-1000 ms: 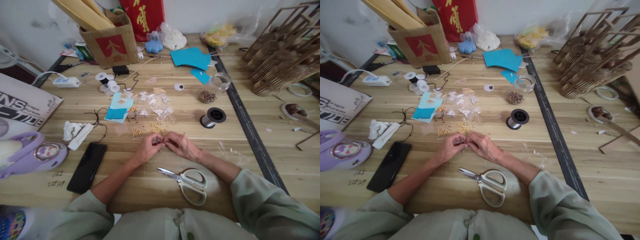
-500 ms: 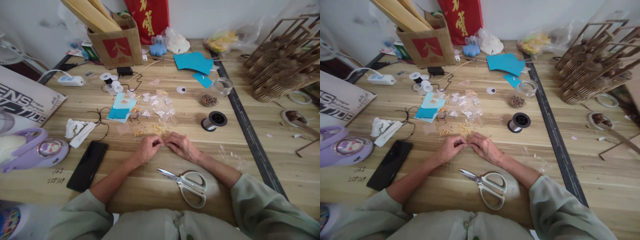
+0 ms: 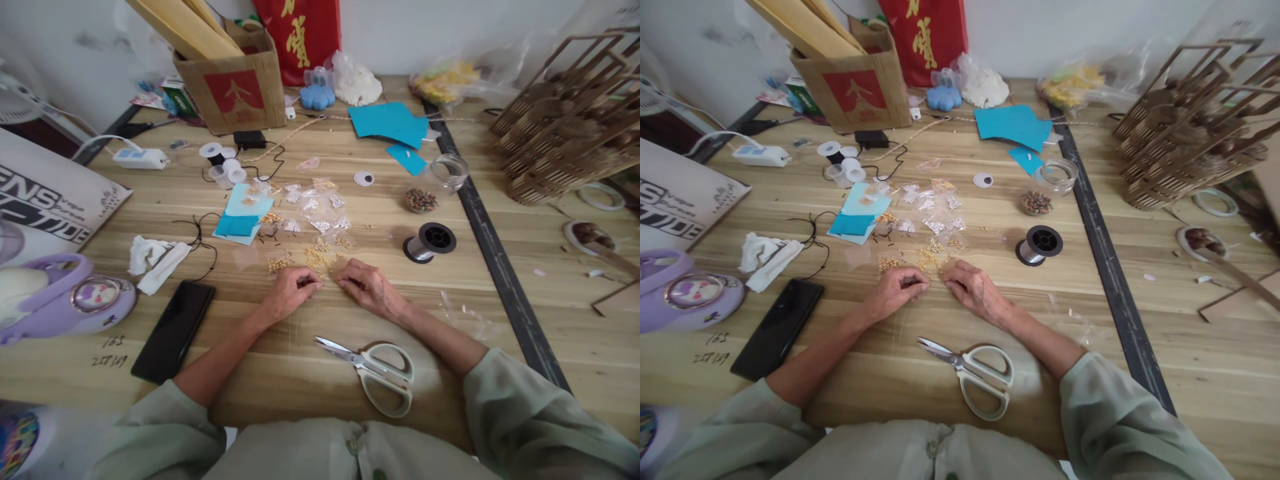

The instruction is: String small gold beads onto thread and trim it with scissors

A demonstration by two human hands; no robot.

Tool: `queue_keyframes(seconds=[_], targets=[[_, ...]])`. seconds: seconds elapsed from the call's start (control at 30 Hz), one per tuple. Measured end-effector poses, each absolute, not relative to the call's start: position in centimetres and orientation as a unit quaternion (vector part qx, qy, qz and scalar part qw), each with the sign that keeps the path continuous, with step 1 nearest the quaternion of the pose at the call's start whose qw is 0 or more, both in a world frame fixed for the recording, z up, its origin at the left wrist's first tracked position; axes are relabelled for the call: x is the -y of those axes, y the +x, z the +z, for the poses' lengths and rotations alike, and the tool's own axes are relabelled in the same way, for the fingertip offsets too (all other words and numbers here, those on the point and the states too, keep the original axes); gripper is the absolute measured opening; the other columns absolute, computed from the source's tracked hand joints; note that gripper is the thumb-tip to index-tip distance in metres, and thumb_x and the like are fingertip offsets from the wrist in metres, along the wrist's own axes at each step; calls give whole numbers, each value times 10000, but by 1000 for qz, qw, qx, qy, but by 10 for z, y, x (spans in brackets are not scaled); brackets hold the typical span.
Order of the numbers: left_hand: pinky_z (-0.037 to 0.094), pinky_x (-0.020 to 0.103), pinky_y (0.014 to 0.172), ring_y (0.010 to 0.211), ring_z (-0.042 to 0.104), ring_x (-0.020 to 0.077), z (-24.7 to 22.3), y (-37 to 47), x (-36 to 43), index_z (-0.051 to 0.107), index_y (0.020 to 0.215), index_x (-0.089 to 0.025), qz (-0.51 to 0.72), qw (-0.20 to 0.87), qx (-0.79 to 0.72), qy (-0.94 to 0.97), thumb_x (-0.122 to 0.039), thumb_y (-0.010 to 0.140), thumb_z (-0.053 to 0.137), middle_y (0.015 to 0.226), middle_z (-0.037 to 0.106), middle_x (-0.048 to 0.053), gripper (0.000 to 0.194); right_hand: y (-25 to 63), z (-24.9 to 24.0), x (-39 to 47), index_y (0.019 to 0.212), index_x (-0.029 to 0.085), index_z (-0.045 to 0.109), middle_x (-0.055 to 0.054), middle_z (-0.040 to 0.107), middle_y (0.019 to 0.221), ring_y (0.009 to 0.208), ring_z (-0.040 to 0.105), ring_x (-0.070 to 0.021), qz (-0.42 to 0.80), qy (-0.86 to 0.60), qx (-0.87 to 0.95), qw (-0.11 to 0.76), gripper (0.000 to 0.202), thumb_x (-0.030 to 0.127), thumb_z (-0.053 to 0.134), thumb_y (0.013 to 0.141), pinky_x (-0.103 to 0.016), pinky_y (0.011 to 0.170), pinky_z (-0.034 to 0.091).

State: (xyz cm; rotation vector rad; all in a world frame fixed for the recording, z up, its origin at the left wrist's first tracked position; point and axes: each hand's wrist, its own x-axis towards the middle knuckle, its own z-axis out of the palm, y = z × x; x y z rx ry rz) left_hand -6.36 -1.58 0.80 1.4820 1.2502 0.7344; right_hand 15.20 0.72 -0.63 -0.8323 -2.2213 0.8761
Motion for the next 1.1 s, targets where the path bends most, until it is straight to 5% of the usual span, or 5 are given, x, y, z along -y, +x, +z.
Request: queue_keyframes(seconds=[0.3,0.63,1.1], targets=[[464,196,539,538,569,95,11,-58,17,670,768,-104,301,554,-505,589,-234,761,633,595,609,-1,135,146,3,0,932,163,666,-63,632,865,762,585,-141,390,-316,811,301,162,168,505,910,-247,681,448],[453,196,517,524,564,94,10,-57,17,663,756,-106,311,589,-493,560,-287,741,658,590,613,4,182,141,2,2,877,144,650,3,627,645,552,507,-92,517,-382,712,281,141,255,565,858,-208,539,388],[429,190,504,520,525,78,10,-56,19,627,739,-115,324,602,-475,554,-326,730,670,602,578,-12,215,137,9,1,807,143,611,18,602,616,499,497,-68,622,-388,618,286,163,303,634,788,-187,468,365]])
